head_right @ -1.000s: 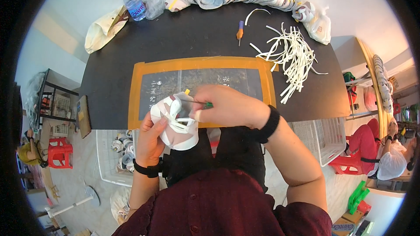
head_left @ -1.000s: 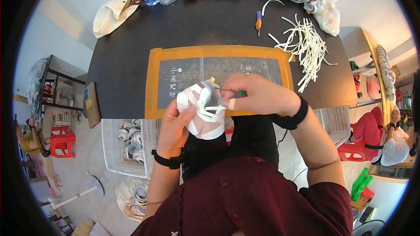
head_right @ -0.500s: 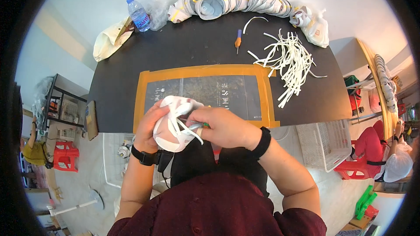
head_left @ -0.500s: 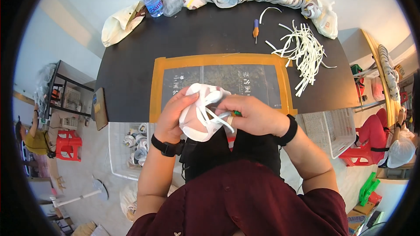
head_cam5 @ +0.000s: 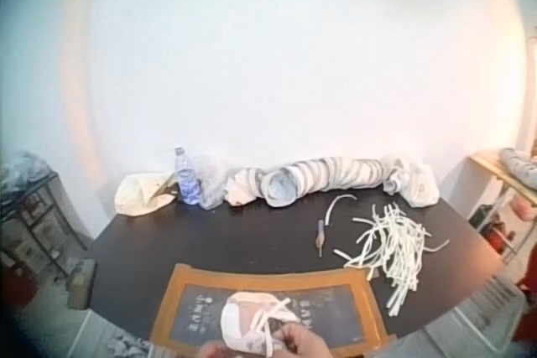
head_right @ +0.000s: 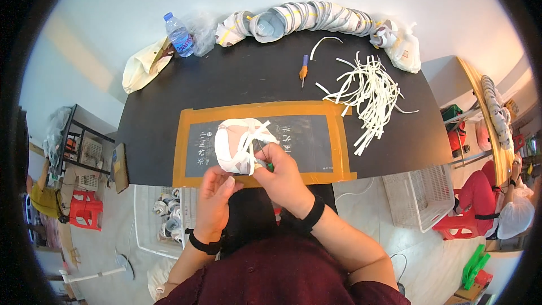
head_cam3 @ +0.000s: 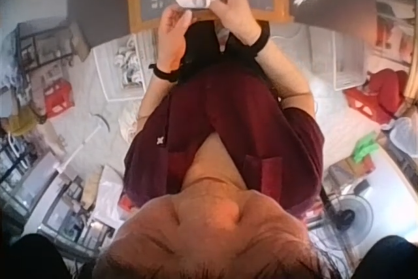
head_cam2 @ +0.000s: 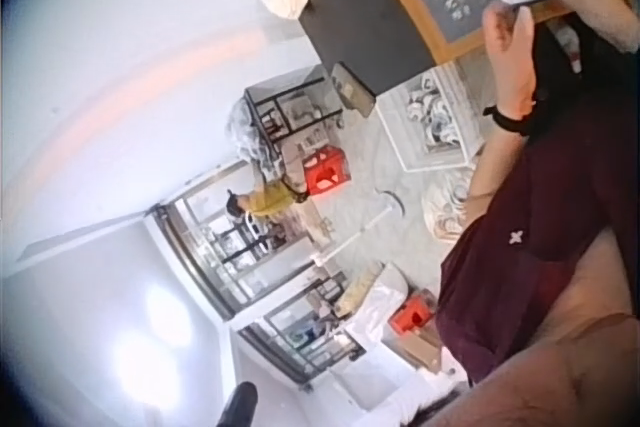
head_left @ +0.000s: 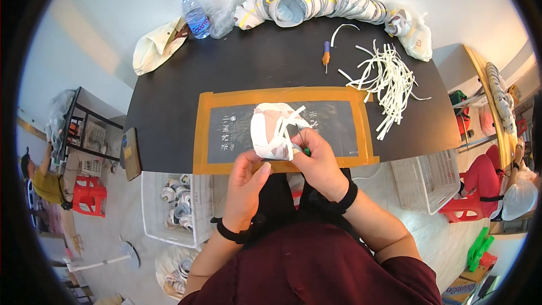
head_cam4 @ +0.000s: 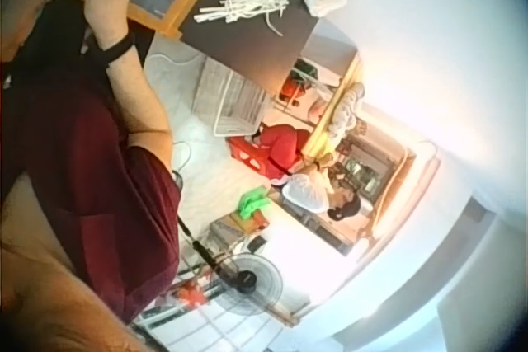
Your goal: Stitching and assembling components of a shoe upper using a needle and thread.
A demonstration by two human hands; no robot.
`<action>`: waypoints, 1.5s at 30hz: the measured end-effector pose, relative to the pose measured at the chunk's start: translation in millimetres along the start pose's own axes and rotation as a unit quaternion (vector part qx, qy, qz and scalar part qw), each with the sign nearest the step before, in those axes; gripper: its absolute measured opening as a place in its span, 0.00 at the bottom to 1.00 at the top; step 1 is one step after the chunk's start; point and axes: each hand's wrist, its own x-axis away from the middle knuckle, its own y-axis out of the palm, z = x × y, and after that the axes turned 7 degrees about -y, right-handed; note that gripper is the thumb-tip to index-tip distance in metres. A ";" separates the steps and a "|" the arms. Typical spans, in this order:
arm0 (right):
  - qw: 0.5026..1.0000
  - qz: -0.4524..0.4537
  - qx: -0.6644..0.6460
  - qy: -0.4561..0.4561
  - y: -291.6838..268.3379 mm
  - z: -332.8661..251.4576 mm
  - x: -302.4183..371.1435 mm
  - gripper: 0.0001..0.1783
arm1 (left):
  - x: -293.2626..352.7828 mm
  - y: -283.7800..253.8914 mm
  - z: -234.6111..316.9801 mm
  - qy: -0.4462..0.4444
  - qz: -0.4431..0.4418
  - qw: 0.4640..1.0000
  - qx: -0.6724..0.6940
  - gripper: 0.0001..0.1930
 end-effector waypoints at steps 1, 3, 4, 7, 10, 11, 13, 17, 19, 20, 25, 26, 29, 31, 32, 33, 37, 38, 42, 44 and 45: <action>1.000 0.017 0.011 -0.004 2.5 -1.4 2.1 0.07 | -2.3 -3.8 -1.4 0.001 0.001 1.000 0.000 0.10; 1.000 0.010 -0.007 -0.008 5.6 1.0 6.6 0.06 | -5.6 -13.2 -1.8 0.019 -0.020 1.000 -0.016 0.11; 1.000 0.004 -0.026 -0.011 6.7 3.0 7.5 0.06 | -5.8 -14.3 -0.9 0.017 -0.019 1.000 -0.016 0.11; 0.999 0.013 -0.042 -0.022 9.3 4.7 7.9 0.06 | -4.4 -11.0 4.7 0.009 -0.038 0.999 -0.010 0.13; 0.997 0.029 0.025 -0.074 11.0 16.8 8.0 0.06 | -2.7 -4.5 6.6 0.023 -0.055 0.997 -0.046 0.15; 0.997 0.028 0.025 -0.073 13.5 16.7 9.8 0.06 | -3.3 -6.2 3.7 -0.002 -0.064 0.998 -0.012 0.17; 0.997 0.020 0.017 -0.070 20.1 16.8 15.7 0.07 | -5.4 -8.3 0.0 -0.027 -0.073 0.997 0.022 0.18; 0.998 -0.010 0.027 -0.055 20.9 16.3 15.9 0.09 | -9.9 -12.3 -1.9 -0.068 -0.045 0.996 0.039 0.16; 0.998 -0.016 -0.063 -0.020 18.1 8.1 13.2 0.11 | -9.7 -13.5 -1.3 -0.098 -0.030 0.993 0.054 0.16; 0.988 -0.022 -0.152 0.014 15.2 5.6 11.5 0.12 | -9.3 -13.6 -0.5 -0.083 -0.029 0.995 0.048 0.15; 0.976 -0.046 -0.146 0.155 4.2 -2.6 8.6 0.12 | -8.5 -13.2 -8.6 -0.029 -0.046 0.998 0.021 0.14; 0.978 -0.033 -0.162 0.129 6.6 -3.5 9.2 0.11 | -9.3 -13.7 -10.3 -0.023 -0.049 0.998 0.026 0.14; 0.980 -0.014 -0.174 0.101 8.8 -0.1 9.6 0.09 | -10.4 -14.5 -10.0 -0.031 -0.053 0.996 0.064 0.14; 0.980 -0.007 -0.170 0.099 11.2 6.9 9.5 0.08 | -10.5 -12.1 -7.2 -0.046 -0.053 0.993 0.097 0.14; 0.986 0.001 -0.144 0.078 13.5 12.4 9.4 0.08 | -10.6 -8.7 -5.1 -0.051 -0.040 0.995 0.080 0.14; 0.991 0.010 -0.118 0.057 14.8 15.2 9.7 0.08 | -10.4 -5.5 -3.2 -0.057 -0.028 0.996 0.063 0.15; 0.989 0.013 -0.133 0.060 16.7 13.3 9.6 0.08 | -8.7 0.4 0.7 -0.048 -0.031 0.998 0.039 0.16; 0.986 0.016 -0.149 0.071 17.1 11.4 9.8 0.07 | -8.9 1.1 0.1 -0.037 -0.037 0.998 0.033 0.17; 0.986 0.012 -0.127 0.107 19.8 -0.4 8.8 0.06 | -9.0 -1.3 -3.3 -0.027 -0.033 0.999 -0.016 0.17; 0.979 0.030 -0.166 0.112 21.6 3.8 10.6 0.06 | -9.4 -0.2 -2.8 -0.024 -0.037 0.999 -0.028 0.17; 0.971 0.046 -0.205 0.118 22.5 7.3 11.8 0.05 | -9.6 0.3 -2.5 -0.020 -0.040 0.998 -0.040 0.16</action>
